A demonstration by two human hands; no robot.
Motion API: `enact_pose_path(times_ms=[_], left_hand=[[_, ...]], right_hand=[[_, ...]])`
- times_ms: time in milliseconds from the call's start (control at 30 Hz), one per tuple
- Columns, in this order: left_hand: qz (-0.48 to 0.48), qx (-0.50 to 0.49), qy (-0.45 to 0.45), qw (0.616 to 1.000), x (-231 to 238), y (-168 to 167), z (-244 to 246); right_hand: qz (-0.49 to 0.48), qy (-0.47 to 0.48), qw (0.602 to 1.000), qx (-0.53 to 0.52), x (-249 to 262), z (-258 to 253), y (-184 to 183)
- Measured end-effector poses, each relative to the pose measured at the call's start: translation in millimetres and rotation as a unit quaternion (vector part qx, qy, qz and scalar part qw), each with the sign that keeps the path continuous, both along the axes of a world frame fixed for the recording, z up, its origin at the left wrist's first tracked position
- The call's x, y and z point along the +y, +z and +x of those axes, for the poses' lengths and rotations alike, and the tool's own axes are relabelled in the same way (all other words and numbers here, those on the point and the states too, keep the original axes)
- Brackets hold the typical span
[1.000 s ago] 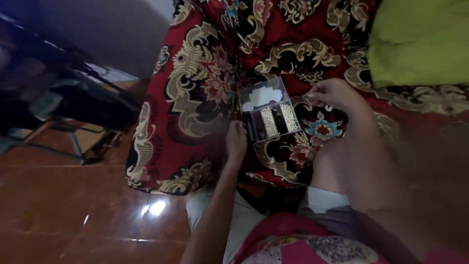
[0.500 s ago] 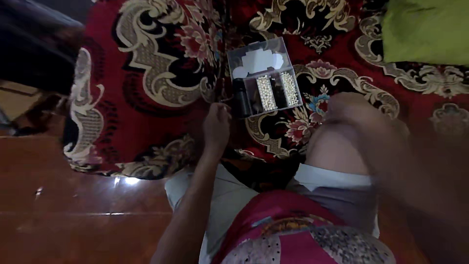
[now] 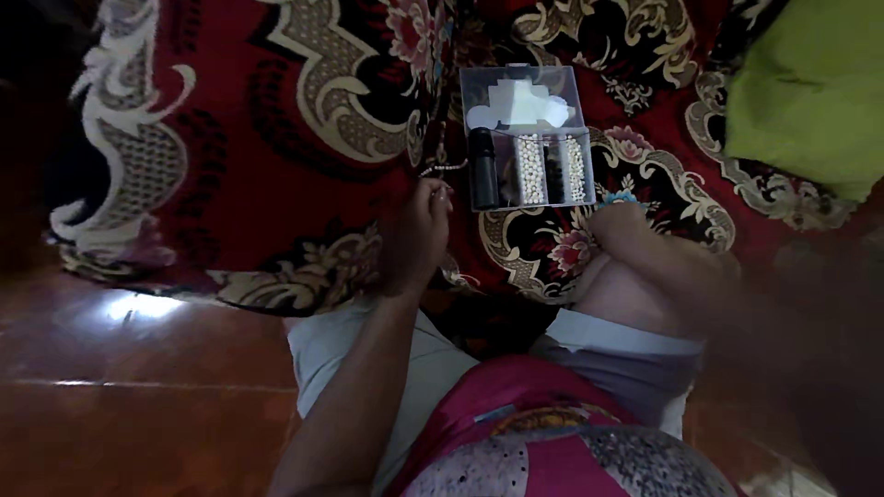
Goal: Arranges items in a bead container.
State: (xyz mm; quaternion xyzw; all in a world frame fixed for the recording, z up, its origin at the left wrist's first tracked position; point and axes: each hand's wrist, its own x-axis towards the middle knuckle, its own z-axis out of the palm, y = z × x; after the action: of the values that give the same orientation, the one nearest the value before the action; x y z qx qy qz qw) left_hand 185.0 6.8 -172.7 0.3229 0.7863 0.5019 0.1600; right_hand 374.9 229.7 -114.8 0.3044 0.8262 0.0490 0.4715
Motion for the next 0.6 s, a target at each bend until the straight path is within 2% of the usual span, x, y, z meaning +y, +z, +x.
enact_pose_path(times_ms=[100, 167, 233, 300, 433, 533, 600], left_hand=[[0.007, 0.011, 0.003, 1.0, 0.3, -1.1, -1.9], [0.019, 0.012, 0.008, 1.0, 2.8, 0.6, -0.4], [0.029, 0.002, 0.001, 1.0, 3.7, 3.3, 0.9], [0.049, 0.0, -0.003, 0.999, 4.9, 4.0, 1.1], [0.042, -0.016, -0.011, 0.999, 5.1, 11.4, 0.7], [0.049, 0.006, -0.016, 0.999, 4.5, 12.6, 0.8], [0.05, 0.034, -0.02, 0.998, 2.8, 16.4, 4.2]], right_hand=[[-0.016, -0.094, 0.995, 0.031, 9.4, -6.7, 27.3], [-0.046, -0.11, 0.977, 0.174, 25.6, 8.2, 41.0], [-0.093, -0.078, 0.933, 0.337, 36.8, 22.5, 46.1], [-0.095, -0.07, 0.895, 0.43, 28.8, 18.3, 54.9], [-0.059, -0.082, 0.868, 0.486, 4.5, -5.8, 58.8], [-0.046, -0.055, 0.871, 0.487, 2.8, -10.9, 52.4], [-0.036, -0.041, 0.852, 0.521, 4.0, -14.4, 50.6]])
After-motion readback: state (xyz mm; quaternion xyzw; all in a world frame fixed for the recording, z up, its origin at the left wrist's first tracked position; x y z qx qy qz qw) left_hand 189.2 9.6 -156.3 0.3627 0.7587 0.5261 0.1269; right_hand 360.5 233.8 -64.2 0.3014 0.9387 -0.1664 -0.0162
